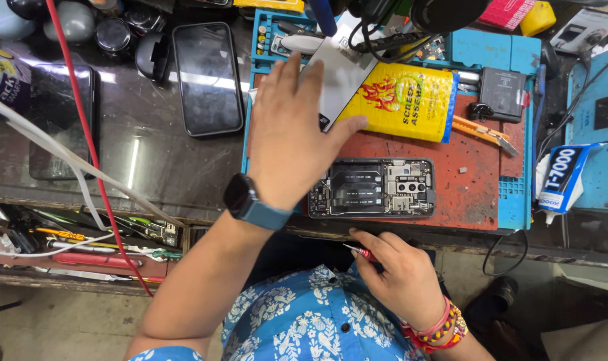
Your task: The person unscrews several small components from the internal chassis of a mobile phone using a small screwdriver, while another person assists by holding parts or tools near the workspace.
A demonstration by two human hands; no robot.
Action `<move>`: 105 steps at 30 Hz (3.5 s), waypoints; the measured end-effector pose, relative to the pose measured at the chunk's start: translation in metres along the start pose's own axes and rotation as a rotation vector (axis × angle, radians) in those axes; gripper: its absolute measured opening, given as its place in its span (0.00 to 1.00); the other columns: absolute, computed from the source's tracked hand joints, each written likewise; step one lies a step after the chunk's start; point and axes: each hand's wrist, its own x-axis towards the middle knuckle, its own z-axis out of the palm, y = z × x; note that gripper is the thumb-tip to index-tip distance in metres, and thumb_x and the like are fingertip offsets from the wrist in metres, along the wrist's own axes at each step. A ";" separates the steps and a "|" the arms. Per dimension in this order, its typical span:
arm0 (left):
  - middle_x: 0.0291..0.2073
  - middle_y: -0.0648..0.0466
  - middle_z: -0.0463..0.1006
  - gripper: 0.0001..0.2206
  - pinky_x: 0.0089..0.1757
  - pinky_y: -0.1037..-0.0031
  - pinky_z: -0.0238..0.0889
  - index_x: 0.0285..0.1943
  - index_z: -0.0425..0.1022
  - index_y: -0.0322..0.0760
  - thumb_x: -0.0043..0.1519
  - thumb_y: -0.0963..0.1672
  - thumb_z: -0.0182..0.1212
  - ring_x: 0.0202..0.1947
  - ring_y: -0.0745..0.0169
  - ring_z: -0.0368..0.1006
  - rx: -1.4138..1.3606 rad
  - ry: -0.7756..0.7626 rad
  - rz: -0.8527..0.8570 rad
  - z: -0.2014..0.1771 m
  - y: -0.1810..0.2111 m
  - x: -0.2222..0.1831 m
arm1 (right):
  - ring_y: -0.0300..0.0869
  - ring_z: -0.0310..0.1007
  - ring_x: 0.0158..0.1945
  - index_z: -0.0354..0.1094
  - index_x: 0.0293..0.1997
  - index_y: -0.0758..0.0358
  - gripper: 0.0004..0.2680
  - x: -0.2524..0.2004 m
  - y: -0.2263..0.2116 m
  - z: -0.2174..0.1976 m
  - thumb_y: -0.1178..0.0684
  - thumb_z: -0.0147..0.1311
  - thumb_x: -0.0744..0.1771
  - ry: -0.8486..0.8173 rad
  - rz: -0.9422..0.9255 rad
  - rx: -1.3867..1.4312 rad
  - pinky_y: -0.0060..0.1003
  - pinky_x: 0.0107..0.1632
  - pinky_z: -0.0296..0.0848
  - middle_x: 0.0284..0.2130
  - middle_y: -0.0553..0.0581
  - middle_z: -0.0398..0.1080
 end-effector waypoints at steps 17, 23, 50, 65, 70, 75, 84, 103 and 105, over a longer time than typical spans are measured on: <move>0.66 0.28 0.64 0.33 0.61 0.52 0.62 0.67 0.61 0.14 0.55 0.43 0.70 0.67 0.27 0.59 0.313 0.023 -0.334 0.010 -0.142 0.054 | 0.48 0.71 0.22 0.75 0.49 0.60 0.12 0.001 0.003 -0.004 0.57 0.61 0.62 -0.026 -0.018 0.017 0.40 0.26 0.70 0.23 0.56 0.67; 0.67 0.24 0.60 0.40 0.63 0.55 0.58 0.69 0.54 0.11 0.52 0.43 0.73 0.66 0.26 0.59 0.275 0.086 -0.272 0.012 -0.152 0.053 | 0.48 0.71 0.22 0.75 0.48 0.60 0.12 0.002 0.004 -0.004 0.57 0.61 0.62 -0.016 -0.023 0.022 0.40 0.26 0.70 0.23 0.56 0.67; 0.72 0.23 0.52 0.50 0.67 0.57 0.54 0.75 0.46 0.15 0.53 0.46 0.81 0.71 0.23 0.54 0.192 0.116 -0.335 0.001 -0.151 0.041 | 0.47 0.71 0.21 0.75 0.49 0.59 0.12 0.002 0.005 -0.004 0.57 0.61 0.61 -0.024 -0.018 0.024 0.39 0.25 0.70 0.23 0.55 0.67; 0.74 0.22 0.49 0.52 0.67 0.56 0.56 0.76 0.45 0.15 0.55 0.48 0.83 0.71 0.22 0.56 0.170 0.095 -0.324 -0.004 -0.153 0.037 | 0.48 0.71 0.21 0.75 0.49 0.59 0.12 0.002 0.007 -0.004 0.56 0.61 0.61 -0.018 -0.040 0.028 0.40 0.25 0.71 0.23 0.55 0.67; 0.73 0.21 0.50 0.51 0.67 0.57 0.56 0.76 0.45 0.14 0.56 0.47 0.82 0.72 0.22 0.55 0.188 0.103 -0.312 -0.002 -0.152 0.037 | 0.47 0.71 0.21 0.75 0.49 0.58 0.12 0.003 0.006 -0.004 0.56 0.62 0.61 -0.048 -0.006 0.029 0.40 0.25 0.71 0.22 0.55 0.67; 0.73 0.21 0.50 0.49 0.66 0.56 0.58 0.75 0.45 0.14 0.55 0.45 0.78 0.69 0.23 0.58 0.149 0.114 -0.356 0.003 -0.147 0.042 | 0.47 0.71 0.21 0.75 0.49 0.59 0.13 0.004 0.005 -0.005 0.57 0.62 0.61 -0.034 -0.028 0.026 0.39 0.25 0.71 0.22 0.55 0.67; 0.74 0.26 0.54 0.44 0.72 0.56 0.49 0.78 0.46 0.17 0.60 0.42 0.74 0.75 0.24 0.52 0.169 0.166 -0.190 0.002 -0.156 0.033 | 0.47 0.71 0.21 0.75 0.48 0.60 0.11 0.004 0.001 -0.007 0.56 0.62 0.61 -0.042 -0.009 0.043 0.39 0.25 0.70 0.22 0.55 0.67; 0.67 0.42 0.74 0.12 0.70 0.59 0.61 0.63 0.74 0.27 0.71 0.37 0.62 0.72 0.41 0.64 -0.151 0.161 -0.095 -0.076 -0.037 -0.043 | 0.44 0.69 0.21 0.75 0.46 0.65 0.11 -0.007 0.002 0.001 0.58 0.63 0.61 0.038 0.028 0.033 0.37 0.25 0.68 0.24 0.55 0.69; 0.62 0.44 0.76 0.12 0.66 0.62 0.63 0.62 0.75 0.29 0.70 0.36 0.62 0.68 0.44 0.69 -0.188 0.169 -0.068 -0.079 -0.025 -0.060 | 0.42 0.70 0.21 0.75 0.45 0.64 0.09 -0.010 0.005 0.002 0.59 0.61 0.61 0.060 0.027 0.067 0.36 0.26 0.69 0.25 0.55 0.69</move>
